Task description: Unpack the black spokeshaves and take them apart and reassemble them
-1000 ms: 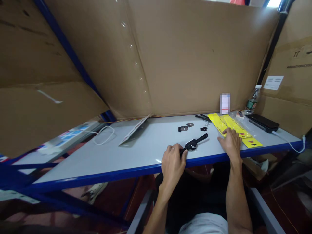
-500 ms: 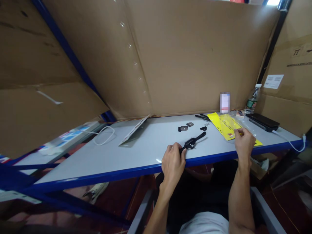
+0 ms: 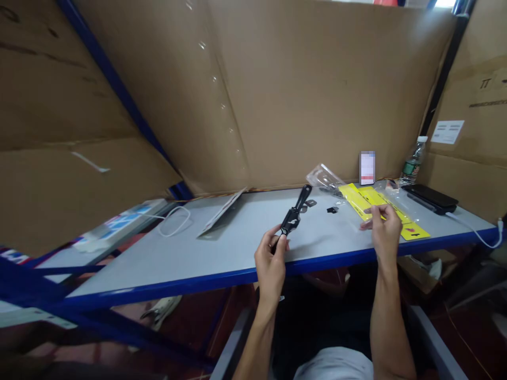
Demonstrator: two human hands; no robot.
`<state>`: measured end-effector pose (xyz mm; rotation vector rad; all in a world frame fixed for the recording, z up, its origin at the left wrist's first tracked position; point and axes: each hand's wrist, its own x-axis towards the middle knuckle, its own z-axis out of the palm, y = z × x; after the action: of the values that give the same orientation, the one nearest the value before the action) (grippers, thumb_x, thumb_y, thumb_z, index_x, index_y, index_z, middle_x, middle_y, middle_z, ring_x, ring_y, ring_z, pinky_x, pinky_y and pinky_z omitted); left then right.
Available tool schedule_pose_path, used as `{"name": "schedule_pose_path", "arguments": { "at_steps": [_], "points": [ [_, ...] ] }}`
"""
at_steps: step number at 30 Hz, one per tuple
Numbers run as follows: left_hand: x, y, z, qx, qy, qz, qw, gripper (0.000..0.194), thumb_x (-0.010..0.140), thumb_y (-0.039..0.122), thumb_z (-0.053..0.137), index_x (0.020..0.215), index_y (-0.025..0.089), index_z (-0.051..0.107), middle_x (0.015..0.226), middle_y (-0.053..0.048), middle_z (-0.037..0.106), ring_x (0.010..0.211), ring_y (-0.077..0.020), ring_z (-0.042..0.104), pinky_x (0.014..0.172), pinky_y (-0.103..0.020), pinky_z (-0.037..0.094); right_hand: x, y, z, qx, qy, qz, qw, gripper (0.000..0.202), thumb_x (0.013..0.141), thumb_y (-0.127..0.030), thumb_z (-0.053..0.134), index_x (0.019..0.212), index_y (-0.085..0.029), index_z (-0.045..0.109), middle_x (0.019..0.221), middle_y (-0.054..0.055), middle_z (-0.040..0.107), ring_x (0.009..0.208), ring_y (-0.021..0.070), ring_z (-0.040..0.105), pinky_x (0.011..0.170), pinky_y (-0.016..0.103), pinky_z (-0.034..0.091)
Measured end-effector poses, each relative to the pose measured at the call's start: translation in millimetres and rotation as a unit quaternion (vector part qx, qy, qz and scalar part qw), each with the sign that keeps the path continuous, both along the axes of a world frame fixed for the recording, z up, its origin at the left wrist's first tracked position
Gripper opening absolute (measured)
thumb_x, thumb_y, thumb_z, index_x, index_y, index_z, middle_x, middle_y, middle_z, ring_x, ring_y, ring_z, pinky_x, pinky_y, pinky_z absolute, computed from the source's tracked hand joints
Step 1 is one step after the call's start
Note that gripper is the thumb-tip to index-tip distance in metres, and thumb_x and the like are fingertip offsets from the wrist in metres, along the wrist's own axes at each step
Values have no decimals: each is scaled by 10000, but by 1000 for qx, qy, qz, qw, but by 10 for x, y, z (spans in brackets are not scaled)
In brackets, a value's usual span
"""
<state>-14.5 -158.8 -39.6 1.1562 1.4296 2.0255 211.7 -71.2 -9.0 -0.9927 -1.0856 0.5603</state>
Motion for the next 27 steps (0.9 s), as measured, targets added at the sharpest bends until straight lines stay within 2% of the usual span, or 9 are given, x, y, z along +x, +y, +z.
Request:
{"name": "schedule_pose_path", "arguments": {
  "at_steps": [3, 6, 9, 12, 16, 20, 27],
  "points": [
    [33, 28, 135, 67, -181, -67, 979, 359, 782, 434, 815, 978, 170, 669, 652, 56, 534, 721, -132, 594, 862, -307, 502, -303, -16, -26, 0, 53, 87, 995, 369, 858, -554, 670, 832, -208, 545, 858, 31, 735, 460, 118, 614, 458, 264, 548],
    [53, 119, 245, 112, -236, -81, 962, 358, 735, 404, 866, 819, 172, 606, 676, 41, 546, 734, -117, 583, 815, -265, 496, -617, -97, -47, -1, 80, 144, 986, 381, 862, -565, 681, 838, -207, 553, 909, 46, 745, 495, 129, 638, 498, 293, 589],
    [37, 249, 294, 155, -214, -36, 964, 356, 770, 411, 841, 873, 180, 591, 672, 39, 561, 685, -110, 551, 704, -231, 450, -867, -211, -59, -7, 113, 208, 972, 387, 847, -560, 714, 824, -210, 549, 906, 43, 745, 562, 156, 687, 561, 323, 630],
    [7, 360, 313, 189, -180, 21, 965, 355, 825, 427, 798, 971, 188, 579, 650, 64, 531, 631, -101, 508, 671, -225, 414, -1024, -312, -63, -33, 131, 316, 939, 399, 791, -515, 795, 795, -212, 535, 922, 39, 753, 657, 181, 736, 653, 351, 660],
    [-24, 418, 358, 161, -141, 69, 974, 356, 869, 492, 737, 898, 192, 547, 584, 88, 467, 539, -85, 424, 566, -214, 328, -1131, -387, -70, -72, 123, 434, 890, 393, 745, -433, 845, 798, -219, 520, 963, 37, 777, 690, 191, 757, 718, 376, 670],
    [-43, 390, 404, 145, -92, 98, 980, 365, 878, 520, 709, 859, 195, 545, 574, 87, 468, 514, -81, 417, 550, -215, 333, -1166, -385, -94, -96, 105, 473, 869, 352, 751, -353, 818, 982, -234, 580, 959, 27, 782, 631, 175, 746, 668, 344, 662],
    [-10, 331, 337, 113, -36, 85, 989, 286, 874, 440, 708, 902, 175, 607, 615, 50, 575, 585, -112, 578, 627, -230, 456, -1150, -346, -139, -91, 68, 470, 875, 443, 789, -334, 760, 1205, -253, 628, 989, 23, 768, 608, 160, 726, 590, 301, 636]
  ]
}}
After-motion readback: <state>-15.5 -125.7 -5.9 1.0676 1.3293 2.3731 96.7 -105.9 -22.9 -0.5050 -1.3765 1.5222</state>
